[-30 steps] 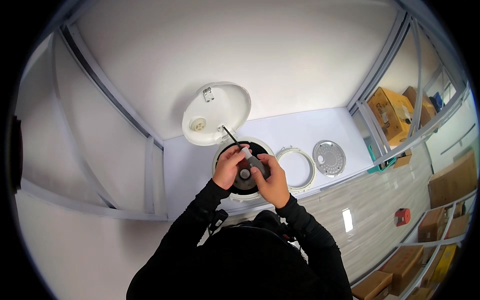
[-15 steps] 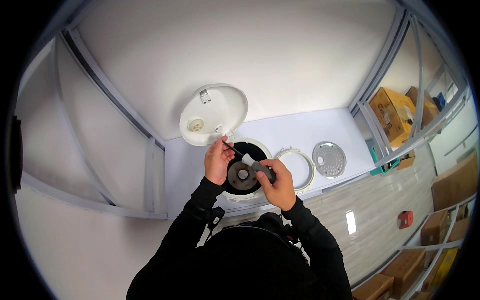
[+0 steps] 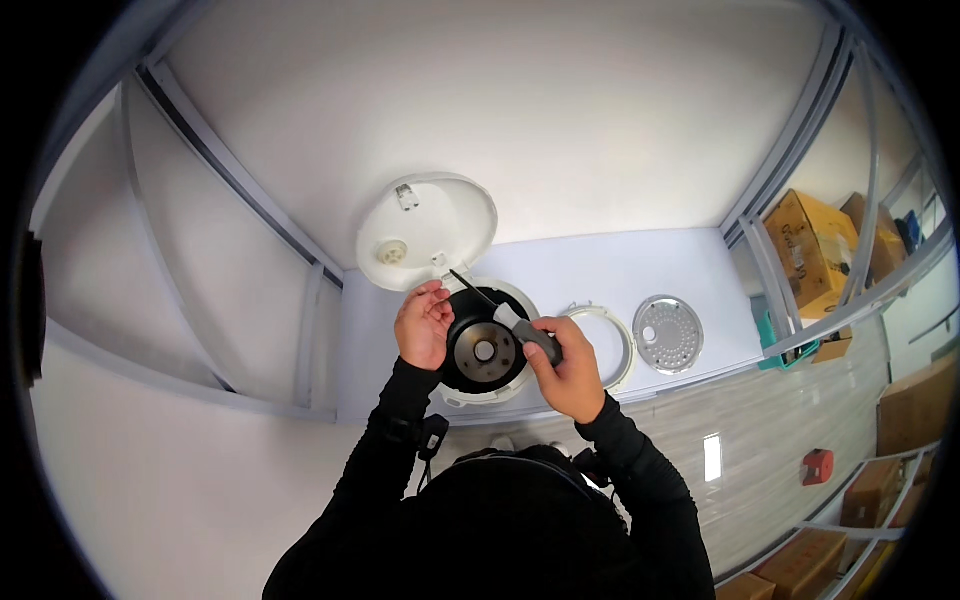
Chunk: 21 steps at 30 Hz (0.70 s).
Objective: The person uses a screwdriver to remove screws from a white circular plastic component and then detaches a lid from a white cylindrical appliance. The removed parts are placed on the workbench.
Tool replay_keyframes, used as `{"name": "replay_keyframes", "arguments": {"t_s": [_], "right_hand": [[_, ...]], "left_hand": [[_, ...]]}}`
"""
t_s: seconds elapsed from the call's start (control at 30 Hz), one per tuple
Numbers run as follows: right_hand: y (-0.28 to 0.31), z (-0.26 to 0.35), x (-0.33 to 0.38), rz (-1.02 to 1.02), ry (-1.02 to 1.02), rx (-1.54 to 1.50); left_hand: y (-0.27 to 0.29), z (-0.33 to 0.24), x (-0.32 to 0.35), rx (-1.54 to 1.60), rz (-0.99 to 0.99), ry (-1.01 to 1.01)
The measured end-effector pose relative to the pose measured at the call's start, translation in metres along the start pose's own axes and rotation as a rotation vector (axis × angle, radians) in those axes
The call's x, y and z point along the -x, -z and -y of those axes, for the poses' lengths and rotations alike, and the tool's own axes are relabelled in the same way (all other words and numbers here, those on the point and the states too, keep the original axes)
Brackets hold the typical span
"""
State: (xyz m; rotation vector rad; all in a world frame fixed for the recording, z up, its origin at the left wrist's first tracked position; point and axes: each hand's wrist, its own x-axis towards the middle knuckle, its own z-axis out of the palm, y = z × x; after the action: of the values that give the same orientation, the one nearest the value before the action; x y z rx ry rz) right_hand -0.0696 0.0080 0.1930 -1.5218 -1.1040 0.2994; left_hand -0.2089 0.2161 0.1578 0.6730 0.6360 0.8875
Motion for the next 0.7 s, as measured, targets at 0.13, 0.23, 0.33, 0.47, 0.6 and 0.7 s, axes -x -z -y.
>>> {"name": "replay_keyframes", "arguments": {"t_s": [0.13,0.23,0.33,0.47,0.6,0.7], "right_hand": [[-0.013,0.000,-0.005,0.043,-0.042,-0.031],[-0.029,-0.005,-0.010,-0.002,-0.062,-0.106],[-0.034,-0.006,-0.010,0.011,-0.074,-0.081],[-0.045,-0.004,-0.009,-0.003,-0.113,-0.098],[-0.055,-0.007,-0.002,-0.045,-0.130,-0.081],[-0.060,-0.009,0.003,-0.062,-0.138,-0.096]], "left_hand": [[0.009,0.003,0.000,-0.084,0.058,0.099],[0.005,0.007,0.004,-0.187,0.125,0.121],[-0.001,0.013,0.008,-0.294,0.153,0.089],[0.002,0.014,0.006,-0.356,0.202,0.065],[-0.001,0.014,0.003,-0.411,0.247,0.066],[-0.004,0.014,0.002,-0.424,0.292,0.045]]}}
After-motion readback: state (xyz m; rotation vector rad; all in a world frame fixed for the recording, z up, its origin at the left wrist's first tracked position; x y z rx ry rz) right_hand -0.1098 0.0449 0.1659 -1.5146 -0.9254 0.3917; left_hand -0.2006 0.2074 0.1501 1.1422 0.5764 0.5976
